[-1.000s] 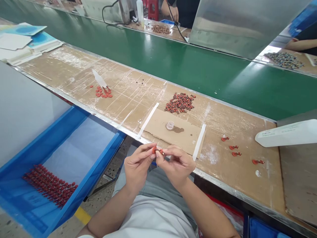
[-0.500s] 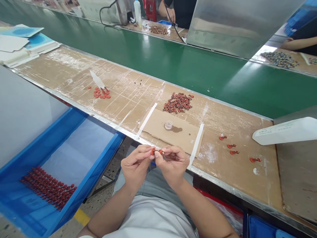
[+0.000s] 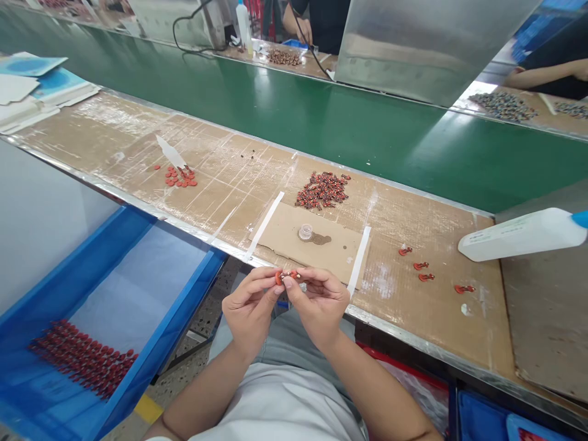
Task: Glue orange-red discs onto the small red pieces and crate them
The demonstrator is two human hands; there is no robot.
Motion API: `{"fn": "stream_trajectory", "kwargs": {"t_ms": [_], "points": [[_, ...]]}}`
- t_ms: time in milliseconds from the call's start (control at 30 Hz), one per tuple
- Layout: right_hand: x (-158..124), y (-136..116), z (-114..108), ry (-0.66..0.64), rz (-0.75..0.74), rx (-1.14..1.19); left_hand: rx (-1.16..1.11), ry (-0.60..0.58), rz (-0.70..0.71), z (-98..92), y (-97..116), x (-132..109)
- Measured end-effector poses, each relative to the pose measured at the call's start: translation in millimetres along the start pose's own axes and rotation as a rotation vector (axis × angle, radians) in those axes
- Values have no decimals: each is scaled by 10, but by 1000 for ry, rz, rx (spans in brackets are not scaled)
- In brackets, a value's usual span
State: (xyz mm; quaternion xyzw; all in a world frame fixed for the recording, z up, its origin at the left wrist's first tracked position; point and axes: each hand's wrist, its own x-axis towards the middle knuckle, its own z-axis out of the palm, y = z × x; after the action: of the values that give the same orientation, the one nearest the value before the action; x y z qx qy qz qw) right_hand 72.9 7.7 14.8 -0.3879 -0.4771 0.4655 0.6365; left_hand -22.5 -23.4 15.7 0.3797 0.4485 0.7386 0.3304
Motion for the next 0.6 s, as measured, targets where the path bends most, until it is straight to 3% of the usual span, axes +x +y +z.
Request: {"fn": "stream_trajectory", "kwargs": {"t_ms": [400,600], "points": [[-10,-25,-16,51,18,-1,81,-32,105,-70,-81,-10],[17,-61,-36,109,48,-3,77,-80,107,4,-111,20]]}}
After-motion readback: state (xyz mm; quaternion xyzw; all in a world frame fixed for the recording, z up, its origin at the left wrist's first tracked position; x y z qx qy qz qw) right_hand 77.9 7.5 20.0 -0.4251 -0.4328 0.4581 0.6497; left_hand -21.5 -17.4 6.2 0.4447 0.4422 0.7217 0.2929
